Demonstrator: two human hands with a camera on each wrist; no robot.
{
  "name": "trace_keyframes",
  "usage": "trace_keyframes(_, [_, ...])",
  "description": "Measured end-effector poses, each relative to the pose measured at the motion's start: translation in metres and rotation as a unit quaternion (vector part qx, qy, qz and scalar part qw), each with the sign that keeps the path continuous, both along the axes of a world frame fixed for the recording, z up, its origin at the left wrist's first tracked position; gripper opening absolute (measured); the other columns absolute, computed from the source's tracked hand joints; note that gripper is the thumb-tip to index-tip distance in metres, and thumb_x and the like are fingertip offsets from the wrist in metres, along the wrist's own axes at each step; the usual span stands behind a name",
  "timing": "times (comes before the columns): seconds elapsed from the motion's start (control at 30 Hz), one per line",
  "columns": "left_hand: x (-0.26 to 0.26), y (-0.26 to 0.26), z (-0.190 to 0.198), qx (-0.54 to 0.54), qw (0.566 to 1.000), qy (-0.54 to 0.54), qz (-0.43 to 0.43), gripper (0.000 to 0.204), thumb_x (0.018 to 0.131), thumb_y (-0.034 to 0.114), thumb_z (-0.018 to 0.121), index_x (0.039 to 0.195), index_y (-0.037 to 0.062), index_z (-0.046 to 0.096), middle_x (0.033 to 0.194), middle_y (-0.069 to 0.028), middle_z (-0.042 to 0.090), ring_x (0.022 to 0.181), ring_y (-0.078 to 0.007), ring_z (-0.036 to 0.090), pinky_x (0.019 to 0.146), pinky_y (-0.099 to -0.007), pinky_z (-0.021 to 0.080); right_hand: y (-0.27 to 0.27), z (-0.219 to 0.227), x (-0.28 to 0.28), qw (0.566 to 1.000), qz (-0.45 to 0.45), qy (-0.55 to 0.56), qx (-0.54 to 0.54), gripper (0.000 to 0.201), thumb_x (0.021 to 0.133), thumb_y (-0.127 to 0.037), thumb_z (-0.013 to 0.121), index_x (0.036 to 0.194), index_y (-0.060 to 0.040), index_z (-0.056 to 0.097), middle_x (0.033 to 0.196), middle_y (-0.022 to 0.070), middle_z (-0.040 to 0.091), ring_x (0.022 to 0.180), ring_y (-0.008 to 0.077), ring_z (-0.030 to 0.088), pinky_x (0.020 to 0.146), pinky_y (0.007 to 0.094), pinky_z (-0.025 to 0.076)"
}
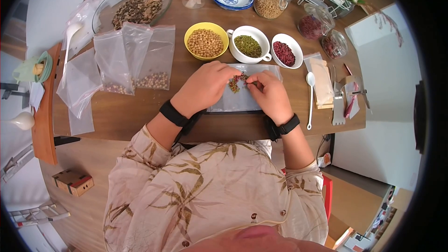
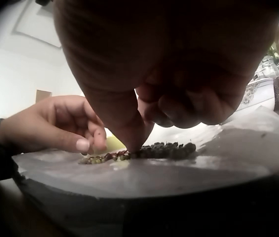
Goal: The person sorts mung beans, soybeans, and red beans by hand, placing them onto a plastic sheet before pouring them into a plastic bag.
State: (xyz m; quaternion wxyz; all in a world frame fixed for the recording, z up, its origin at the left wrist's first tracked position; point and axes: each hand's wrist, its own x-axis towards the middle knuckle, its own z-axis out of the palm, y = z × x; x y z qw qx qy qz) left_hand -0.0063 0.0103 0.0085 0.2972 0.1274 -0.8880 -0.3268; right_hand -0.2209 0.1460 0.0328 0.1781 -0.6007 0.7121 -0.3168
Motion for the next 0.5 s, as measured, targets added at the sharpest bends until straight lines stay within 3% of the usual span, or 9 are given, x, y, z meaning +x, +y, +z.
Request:
trace_keyframes(0.17, [-0.001, 0.0, -0.002, -0.005, 1.0, -0.001, 0.002, 0.034, 0.099, 0.0, 0.068, 0.131, 0.0083, 0.073, 0.117, -0.0149, 0.074, 0.112, -0.0385, 0.069, 0.099, -0.0489, 0.055, -0.003, 0.003, 0.001, 0.998, 0.011, 0.054, 0.006, 0.01, 0.095, -0.01, 0.08, 0.105, -0.007, 0.079, 0.095, 0.0133, 0.069, 0.079, 0.0324, 0.068, 0.072, 0.0435, 0.055])
trace_keyframes(0.3, [-0.001, 0.0, -0.001, -0.01, 1.0, -0.003, 0.0, 0.032, 0.098, 0.001, 0.069, 0.129, 0.0082, 0.073, 0.115, -0.0146, 0.074, 0.11, -0.0383, 0.069, 0.098, -0.049, 0.055, -0.007, -0.007, -0.003, 0.995, 0.032, 0.093, -0.015, 0.007, 0.098, -0.011, 0.078, 0.1, -0.0049, 0.076, 0.095, 0.0115, 0.069, 0.08, 0.0289, 0.069, 0.072, 0.0428, 0.055])
trace_keyframes(0.37, [0.0, -0.001, -0.001, -0.009, 1.0, -0.002, 0.003, 0.031, 0.098, 0.001, 0.069, 0.128, 0.0081, 0.074, 0.115, -0.0146, 0.074, 0.11, -0.0383, 0.069, 0.098, -0.0491, 0.055, -0.006, -0.017, -0.012, 0.983, 0.006, -0.185, 0.009, 0.009, 0.105, -0.012, 0.068, 0.103, -0.0036, 0.07, 0.097, 0.0073, 0.071, 0.082, 0.0218, 0.07, 0.072, 0.0388, 0.055])
trace_keyframes(0.4, [0.0, -0.001, -0.002, -0.01, 1.0, -0.001, 0.002, 0.031, 0.098, 0.001, 0.07, 0.127, 0.0081, 0.074, 0.114, -0.0147, 0.074, 0.11, -0.0383, 0.069, 0.097, -0.0491, 0.055, -0.004, -0.014, -0.021, 0.983, 0.009, -0.184, 0.01, 0.009, 0.105, -0.012, 0.068, 0.103, -0.0036, 0.07, 0.097, 0.0073, 0.071, 0.082, 0.0218, 0.07, 0.072, 0.0388, 0.055])
trace_keyframes(0.43, [0.0, -0.001, -0.003, -0.011, 1.0, 0.0, 0.0, 0.03, 0.097, 0.001, 0.07, 0.126, 0.0081, 0.074, 0.114, -0.0147, 0.074, 0.109, -0.0384, 0.07, 0.097, -0.0491, 0.056, -0.002, -0.004, -0.029, 0.913, 0.003, -0.404, 0.047, 0.011, 0.108, -0.013, 0.064, 0.109, -0.003, 0.068, 0.1, 0.0053, 0.071, 0.084, 0.0182, 0.069, 0.072, 0.0344, 0.055])
trace_keyframes(0.47, [0.0, 0.0, -0.003, -0.01, 1.0, 0.0, 0.0, 0.03, 0.097, 0.001, 0.07, 0.126, 0.0081, 0.074, 0.114, -0.0147, 0.074, 0.109, -0.0384, 0.07, 0.097, -0.0491, 0.056, 0.0, 0.004, -0.033, 0.794, -0.005, -0.602, 0.082, 0.014, 0.111, -0.014, 0.059, 0.115, -0.0024, 0.065, 0.103, 0.0034, 0.071, 0.086, 0.0147, 0.067, 0.072, 0.0299, 0.054])
trace_keyframes(0.5, [-0.001, 0.0, -0.003, -0.01, 1.0, 0.0, 0.0, 0.03, 0.097, 0.002, 0.071, 0.126, 0.0082, 0.074, 0.114, -0.0147, 0.074, 0.109, -0.0384, 0.07, 0.097, -0.0491, 0.056, 0.002, 0.007, -0.03, 0.782, -0.013, -0.619, 0.076, 0.019, 0.112, -0.015, 0.051, 0.122, -0.0019, 0.062, 0.105, 0.0044, 0.071, 0.087, 0.0134, 0.068, 0.072, 0.0275, 0.054])
